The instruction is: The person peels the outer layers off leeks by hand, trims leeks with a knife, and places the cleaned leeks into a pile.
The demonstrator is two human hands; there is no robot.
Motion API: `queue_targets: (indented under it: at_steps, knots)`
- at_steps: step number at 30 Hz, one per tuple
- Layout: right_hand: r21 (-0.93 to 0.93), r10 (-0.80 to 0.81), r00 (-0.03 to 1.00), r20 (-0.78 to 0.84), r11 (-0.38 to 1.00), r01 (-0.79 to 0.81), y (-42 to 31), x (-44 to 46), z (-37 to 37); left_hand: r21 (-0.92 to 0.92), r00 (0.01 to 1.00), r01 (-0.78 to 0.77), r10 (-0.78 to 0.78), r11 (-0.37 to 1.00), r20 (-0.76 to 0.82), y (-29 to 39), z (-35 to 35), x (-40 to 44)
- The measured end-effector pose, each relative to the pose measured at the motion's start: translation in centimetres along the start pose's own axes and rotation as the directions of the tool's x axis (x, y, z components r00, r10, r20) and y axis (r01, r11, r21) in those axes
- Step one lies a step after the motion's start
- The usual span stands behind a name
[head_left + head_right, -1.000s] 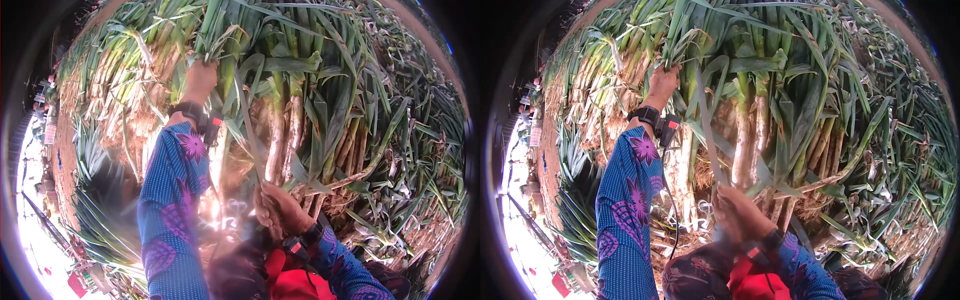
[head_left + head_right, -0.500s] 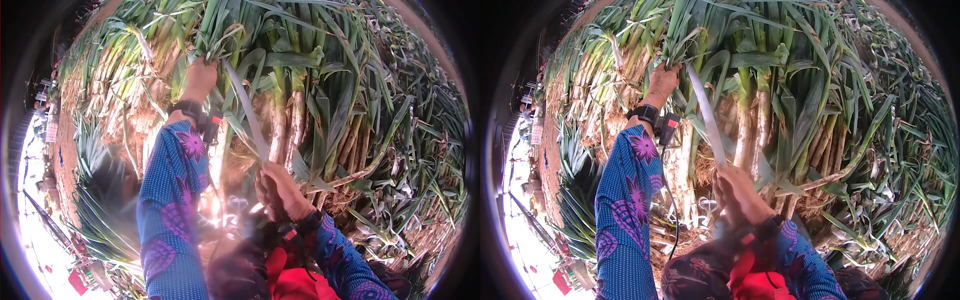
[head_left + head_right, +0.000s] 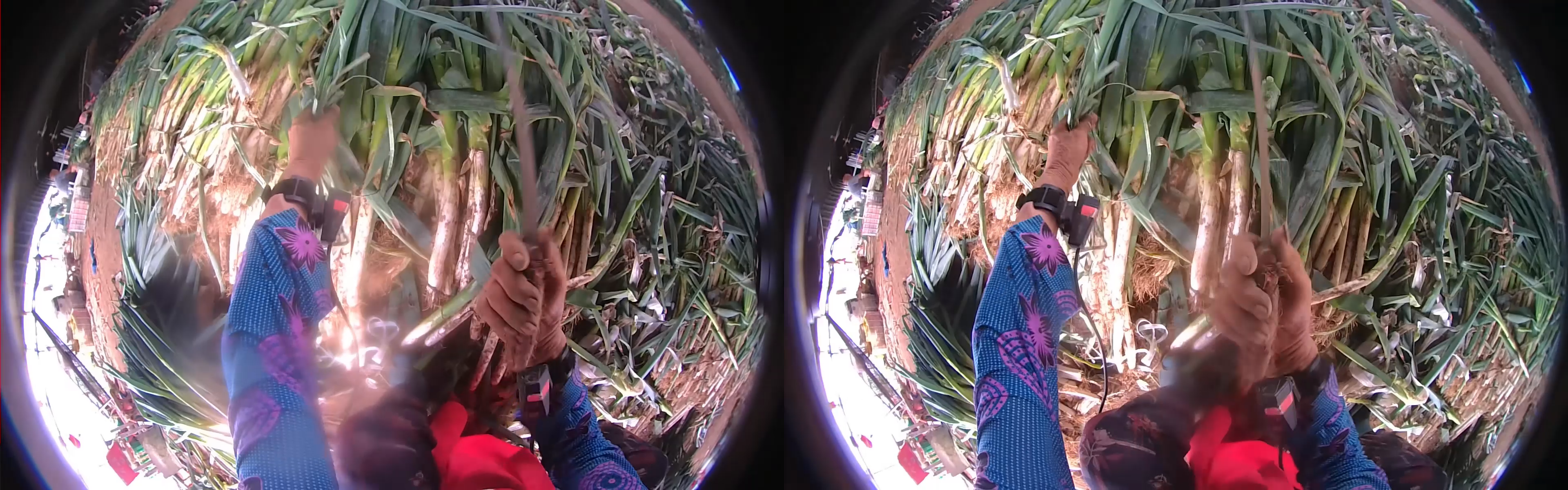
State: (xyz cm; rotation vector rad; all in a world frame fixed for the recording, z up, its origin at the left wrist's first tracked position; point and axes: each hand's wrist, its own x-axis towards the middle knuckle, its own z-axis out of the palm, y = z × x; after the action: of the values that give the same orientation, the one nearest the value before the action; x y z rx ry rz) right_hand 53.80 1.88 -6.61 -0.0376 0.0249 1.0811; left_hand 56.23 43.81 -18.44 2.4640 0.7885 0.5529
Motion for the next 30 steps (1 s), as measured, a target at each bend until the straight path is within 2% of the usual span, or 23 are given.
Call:
queue_targets:
  at_steps: [1, 3, 4, 5, 6, 8, 10, 11, 12, 13, 15, 16, 19, 22, 24, 26, 27, 28, 29, 30]
  knots:
    - [-0.035, 0.010, 0.998, -0.054, 0.999, -0.011, -0.4, -1.1, -0.9, 0.010, 0.999, 0.031, -0.031, 0.999, 0.022, 1.0, -1.8, 0.3]
    - [-0.091, 0.015, 0.983, -0.182, 0.995, -0.032, -0.3, -5.2, -3.9, -0.032, 0.976, 0.219, -0.218, 0.975, 0.028, 3.7, -5.8, -0.3]
    - [-0.142, 0.011, 0.969, -0.246, 0.989, -0.047, -0.5, -7.5, -4.3, -0.297, 0.950, 0.311, -0.302, 0.903, 0.080, 6.9, -8.7, -2.6]
    - [-0.191, 0.004, 0.952, -0.307, 0.979, -0.066, -0.8, -9.7, -4.6, -0.531, 0.915, 0.390, -0.382, 0.752, 0.131, 10.5, -11.8, -5.1]
    - [-0.241, -0.009, 0.931, -0.364, 0.967, -0.085, -1.0, -11.6, -4.6, -0.674, 0.943, 0.318, -0.297, 0.666, 0.152, 10.8, -12.8, -6.5]
    - [-0.249, -0.043, 0.850, -0.524, 0.963, -0.105, -1.1, -15.1, -3.7, -0.648, 0.944, 0.321, -0.286, 0.691, 0.164, 9.5, -14.3, -8.7]
    - [-0.268, -0.080, 0.781, -0.620, 0.957, -0.114, -1.8, -19.2, -3.7, -0.707, 0.933, 0.321, -0.340, 0.630, 0.120, 9.9, -16.3, -11.8]
    - [-0.280, -0.084, 0.795, -0.600, 0.954, -0.110, -2.1, -21.2, -3.3, -0.727, 0.945, 0.275, -0.315, 0.629, 0.085, 10.5, -17.5, -13.8]
    - [-0.323, -0.147, 0.766, -0.626, 0.943, -0.083, -2.0, -23.1, -2.4, -0.722, 0.931, 0.278, -0.363, 0.633, 0.039, 10.0, -18.5, -15.3]
    - [-0.342, -0.189, 0.750, -0.634, 0.938, -0.052, -2.0, -24.8, -1.5, -0.733, 0.923, 0.298, -0.380, 0.611, 0.058, 10.4, -20.0, -17.2]
    - [-0.382, -0.260, 0.736, -0.626, 0.924, 0.001, -1.7, -28.6, -0.2, -0.787, 0.929, 0.229, -0.369, 0.573, 0.001, 10.4, -22.9, -21.5]
    - [-0.421, -0.264, 0.758, -0.597, 0.907, -0.016, -1.9, -30.7, 0.0, -0.788, 0.923, 0.226, -0.385, 0.572, -0.014, 10.0, -24.3, -23.4]
    - [-0.490, -0.385, 0.703, -0.598, 0.870, 0.060, -0.8, -35.8, 2.7, -0.793, 0.893, 0.246, -0.448, 0.557, -0.038, 9.7, -28.3, -28.5]
    - [-0.553, -0.501, 0.631, -0.592, 0.822, 0.134, 0.5, -40.6, 6.5, -0.775, 0.926, 0.235, -0.377, 0.586, -0.004, 11.7, -32.8, -32.7]
    - [-0.641, -0.664, 0.511, -0.545, 0.723, 0.255, 0.6, -44.0, 7.9, -0.775, 0.920, 0.161, -0.378, 0.611, -0.107, 14.3, -35.1, -35.4]
    - [-0.710, -0.695, 0.566, -0.443, 0.658, 0.252, -0.5, -48.0, 9.0, -0.772, 0.890, 0.113, -0.409, 0.625, -0.202, 16.5, -37.1, -37.5]
    - [-0.755, -0.765, 0.515, -0.387, 0.583, 0.299, -0.8, -49.7, 9.6, -0.738, 0.903, 0.115, -0.379, 0.664, -0.201, 17.3, -38.6, -38.6]
    - [-0.796, -0.828, 0.455, -0.329, 0.502, 0.339, -0.8, -51.1, 10.4, -0.655, 0.877, 0.135, -0.398, 0.743, -0.271, 18.2, -40.1, -39.6]
    - [-0.805, -0.827, 0.500, -0.257, 0.470, 0.363, -0.6, -52.1, 12.1, -0.821, 0.924, -0.010, -0.308, 0.571, -0.225, 18.3, -42.3, -39.9]
    - [-0.841, -0.884, 0.423, -0.201, 0.377, 0.389, -1.1, -53.9, 12.2, -0.823, 0.912, -0.100, -0.280, 0.559, -0.300, 18.6, -43.5, -40.8]
